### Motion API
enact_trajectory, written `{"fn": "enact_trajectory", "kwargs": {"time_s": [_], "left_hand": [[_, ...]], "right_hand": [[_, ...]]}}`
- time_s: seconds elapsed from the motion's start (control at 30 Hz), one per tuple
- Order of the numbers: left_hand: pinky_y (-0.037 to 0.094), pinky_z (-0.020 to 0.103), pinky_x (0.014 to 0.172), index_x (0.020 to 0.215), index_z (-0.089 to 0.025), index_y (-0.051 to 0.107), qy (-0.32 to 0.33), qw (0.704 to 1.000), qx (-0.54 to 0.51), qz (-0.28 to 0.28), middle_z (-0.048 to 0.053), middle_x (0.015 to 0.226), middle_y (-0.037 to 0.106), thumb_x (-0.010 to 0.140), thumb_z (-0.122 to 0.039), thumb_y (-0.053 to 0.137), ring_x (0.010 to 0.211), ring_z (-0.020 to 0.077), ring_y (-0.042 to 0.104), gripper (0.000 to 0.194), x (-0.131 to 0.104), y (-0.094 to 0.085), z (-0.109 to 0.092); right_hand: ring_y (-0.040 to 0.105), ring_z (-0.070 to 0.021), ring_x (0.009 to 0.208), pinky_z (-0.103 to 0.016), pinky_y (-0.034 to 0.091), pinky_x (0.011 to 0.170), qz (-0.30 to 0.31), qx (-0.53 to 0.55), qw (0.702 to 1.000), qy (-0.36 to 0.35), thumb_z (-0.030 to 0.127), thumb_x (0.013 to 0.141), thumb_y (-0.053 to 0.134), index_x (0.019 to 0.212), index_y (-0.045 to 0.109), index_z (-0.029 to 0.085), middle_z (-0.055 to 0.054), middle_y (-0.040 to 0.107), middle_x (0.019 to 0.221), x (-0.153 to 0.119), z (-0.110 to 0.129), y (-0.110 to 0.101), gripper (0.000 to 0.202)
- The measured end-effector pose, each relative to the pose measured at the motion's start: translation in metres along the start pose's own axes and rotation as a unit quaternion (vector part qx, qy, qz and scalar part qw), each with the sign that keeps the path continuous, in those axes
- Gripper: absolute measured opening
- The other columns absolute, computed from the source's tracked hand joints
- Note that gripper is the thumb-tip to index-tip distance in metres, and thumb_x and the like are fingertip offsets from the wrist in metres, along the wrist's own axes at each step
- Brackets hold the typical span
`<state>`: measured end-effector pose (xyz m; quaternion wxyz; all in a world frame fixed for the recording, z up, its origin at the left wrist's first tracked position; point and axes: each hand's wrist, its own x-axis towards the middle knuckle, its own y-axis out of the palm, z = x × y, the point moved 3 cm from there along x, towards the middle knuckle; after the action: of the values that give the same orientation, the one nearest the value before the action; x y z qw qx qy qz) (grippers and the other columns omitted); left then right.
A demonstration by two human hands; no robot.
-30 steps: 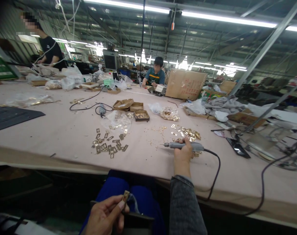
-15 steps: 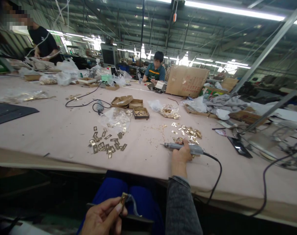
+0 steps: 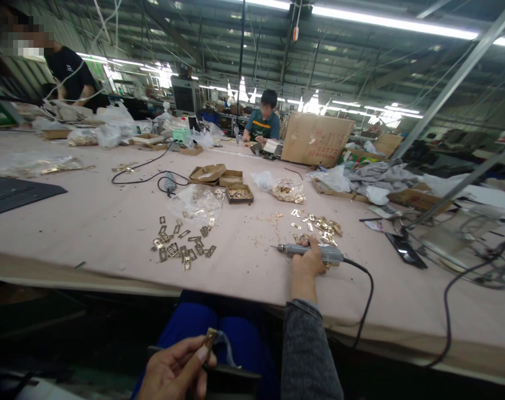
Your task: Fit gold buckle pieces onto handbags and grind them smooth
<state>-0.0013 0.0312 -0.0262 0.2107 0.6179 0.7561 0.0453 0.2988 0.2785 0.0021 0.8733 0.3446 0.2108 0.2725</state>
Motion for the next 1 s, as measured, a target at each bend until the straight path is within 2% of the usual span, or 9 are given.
{"fn": "enact_trajectory", "kwargs": {"time_s": [0.13, 0.63, 1.0], "left_hand": [[0.04, 0.019, 0.035, 0.089, -0.011, 0.079, 0.004, 1.0, 0.006, -0.001, 0.01, 0.07, 0.071, 0.066, -0.061, 0.089, 0.034, 0.0105, 0.051, 0.057, -0.0001, 0.0005, -0.0003], [0.041, 0.019, 0.034, 0.085, -0.012, 0.079, 0.019, 1.0, 0.016, -0.012, 0.01, 0.07, 0.071, 0.066, -0.061, 0.088, 0.034, 0.01, 0.051, 0.054, 0.0006, 0.0007, 0.002], [0.041, 0.018, 0.036, 0.085, -0.012, 0.079, 0.021, 1.0, 0.015, 0.004, 0.009, 0.07, 0.071, 0.07, -0.058, 0.087, 0.035, 0.0088, 0.051, 0.049, -0.0019, 0.0013, -0.0034]], "right_hand": [[0.046, -0.0056, 0.051, -0.02, 0.049, 0.048, -0.023, 0.031, 0.999, -0.003, 0.024, 0.077, 0.081, 0.083, 0.04, 0.023, 0.009, 0.052, 0.072, -0.0033, 0.0022, -0.0001, 0.042], [0.047, -0.007, 0.052, -0.022, 0.051, 0.048, -0.027, 0.053, 0.998, -0.008, 0.02, 0.076, 0.082, 0.085, 0.04, 0.024, 0.008, 0.054, 0.073, -0.0053, 0.006, -0.0036, 0.043], [0.048, -0.0076, 0.054, -0.022, 0.051, 0.049, -0.015, 0.062, 0.998, -0.011, 0.021, 0.074, 0.084, 0.084, 0.041, 0.023, 0.009, 0.052, 0.071, -0.008, 0.0057, -0.0044, 0.044]]}}
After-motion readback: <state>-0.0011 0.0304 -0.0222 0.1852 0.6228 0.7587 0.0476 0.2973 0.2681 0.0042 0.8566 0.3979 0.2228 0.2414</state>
